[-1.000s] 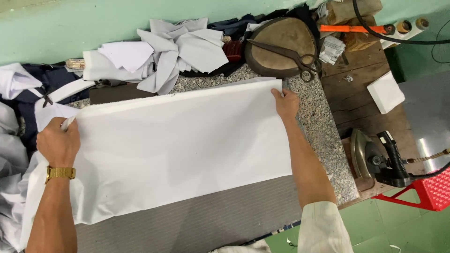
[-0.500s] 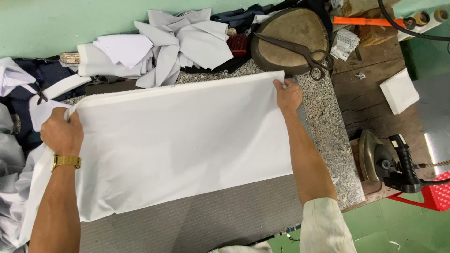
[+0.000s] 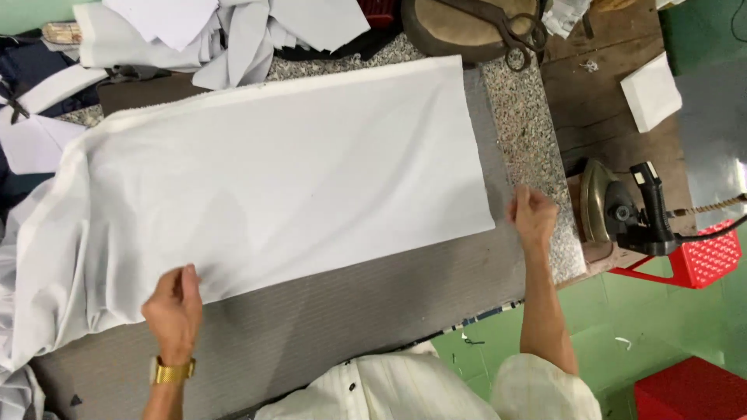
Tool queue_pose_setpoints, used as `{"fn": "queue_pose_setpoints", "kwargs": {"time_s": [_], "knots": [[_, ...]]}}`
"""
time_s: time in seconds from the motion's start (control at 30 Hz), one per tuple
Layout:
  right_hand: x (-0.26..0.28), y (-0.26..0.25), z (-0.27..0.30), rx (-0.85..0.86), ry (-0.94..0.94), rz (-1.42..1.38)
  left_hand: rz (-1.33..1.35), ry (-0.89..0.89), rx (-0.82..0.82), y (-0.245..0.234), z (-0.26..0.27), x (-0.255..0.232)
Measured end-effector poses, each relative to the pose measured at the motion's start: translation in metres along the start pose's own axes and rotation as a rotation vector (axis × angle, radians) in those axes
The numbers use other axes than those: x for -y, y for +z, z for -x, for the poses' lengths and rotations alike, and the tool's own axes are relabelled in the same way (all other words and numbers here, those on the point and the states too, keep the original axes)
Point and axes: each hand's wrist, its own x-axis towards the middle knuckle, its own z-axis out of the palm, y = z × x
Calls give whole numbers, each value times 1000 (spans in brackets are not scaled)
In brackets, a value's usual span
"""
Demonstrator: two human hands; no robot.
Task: The person irons a large white fabric on a table using a steam iron, smoothing it out and folding it. They then use a ruler and chalk to mark lines on the fabric.
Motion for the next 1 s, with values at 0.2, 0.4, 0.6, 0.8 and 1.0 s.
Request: {"fn": "queue_pose_setpoints", "kwargs": {"time_s": [0.2, 0.4, 0.6, 0.8, 1.0], "knots": [[-40, 2, 94, 196, 422, -167, 635, -955, 114, -6, 70, -41], [-19, 41, 102, 141, 258, -166, 933, -998, -111, 9, 67, -38], [-37, 57, 79, 52, 288, -297, 1052, -1081, -191, 25, 44, -26], [-18, 62, 87, -34, 424, -686, 1241, -1123, -345, 24, 41, -36], [9, 51, 83, 104, 488, -896, 1390, -1150, -329, 47, 35, -2]]}}
